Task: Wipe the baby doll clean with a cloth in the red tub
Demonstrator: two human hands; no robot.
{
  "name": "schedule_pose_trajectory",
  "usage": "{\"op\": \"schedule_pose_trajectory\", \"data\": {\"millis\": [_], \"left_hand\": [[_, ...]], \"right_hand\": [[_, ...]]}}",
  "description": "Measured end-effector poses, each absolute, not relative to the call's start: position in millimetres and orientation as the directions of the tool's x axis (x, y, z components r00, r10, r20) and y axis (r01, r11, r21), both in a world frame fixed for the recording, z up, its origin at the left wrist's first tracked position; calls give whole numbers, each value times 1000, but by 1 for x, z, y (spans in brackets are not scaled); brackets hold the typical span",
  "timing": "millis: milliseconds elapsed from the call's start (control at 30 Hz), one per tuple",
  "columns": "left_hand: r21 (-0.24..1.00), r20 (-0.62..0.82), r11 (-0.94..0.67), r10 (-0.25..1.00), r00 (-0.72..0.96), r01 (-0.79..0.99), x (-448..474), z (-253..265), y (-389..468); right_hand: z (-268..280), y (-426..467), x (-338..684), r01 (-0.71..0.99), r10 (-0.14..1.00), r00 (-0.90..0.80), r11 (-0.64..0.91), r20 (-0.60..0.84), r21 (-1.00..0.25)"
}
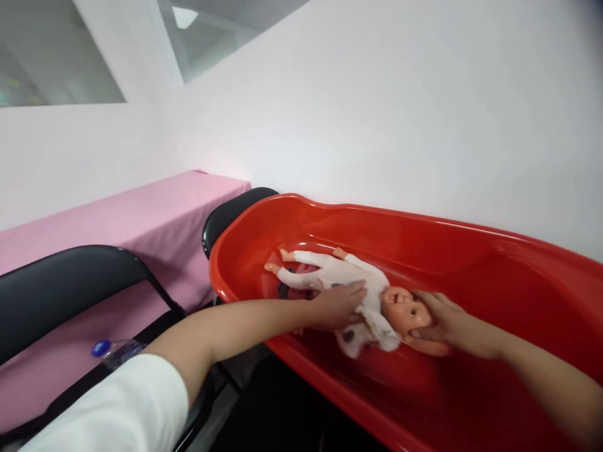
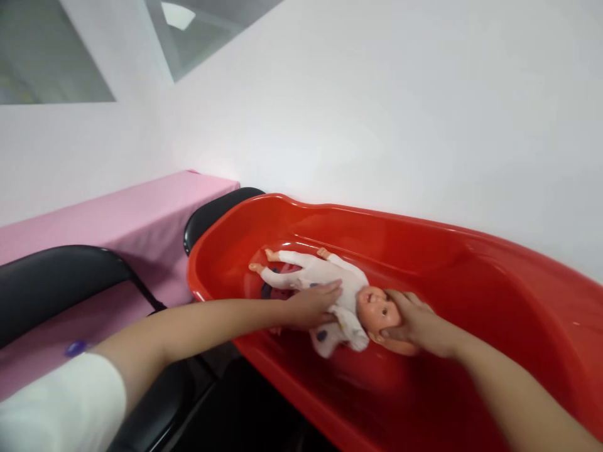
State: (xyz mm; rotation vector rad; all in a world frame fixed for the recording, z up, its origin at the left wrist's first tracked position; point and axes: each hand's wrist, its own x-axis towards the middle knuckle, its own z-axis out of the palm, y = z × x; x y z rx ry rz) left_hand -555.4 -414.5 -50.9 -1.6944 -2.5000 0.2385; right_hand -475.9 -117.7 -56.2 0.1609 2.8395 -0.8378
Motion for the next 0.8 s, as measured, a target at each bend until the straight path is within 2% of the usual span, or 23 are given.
{"op": "schedule_pose_trajectory", "data": {"millis": [167, 400, 567, 700, 800], "left_hand": [[-263, 29, 378, 923, -385, 888, -543, -68, -400], [-265, -98, 221, 962, -255, 939, -560, -62, -431], [-72, -97, 153, 982, -160, 986, -578, -66, -463], [116, -200, 83, 978, -59, 990, -596, -60, -494], [223, -208, 77, 978, -29, 972, -600, -53, -507]], "right_hand": [[-71, -109, -478, 110, 61, -992, 837, -107, -535], [-59, -117, -475, 147, 65, -982, 852, -177, -503], [-41, -127, -472, 162, 52, -967, 880, -248, -447], [-22, -139, -469, 200, 62, -945, 885, -320, -419], [-13, -145, -467, 218, 71, -939, 878, -335, -425]]}}
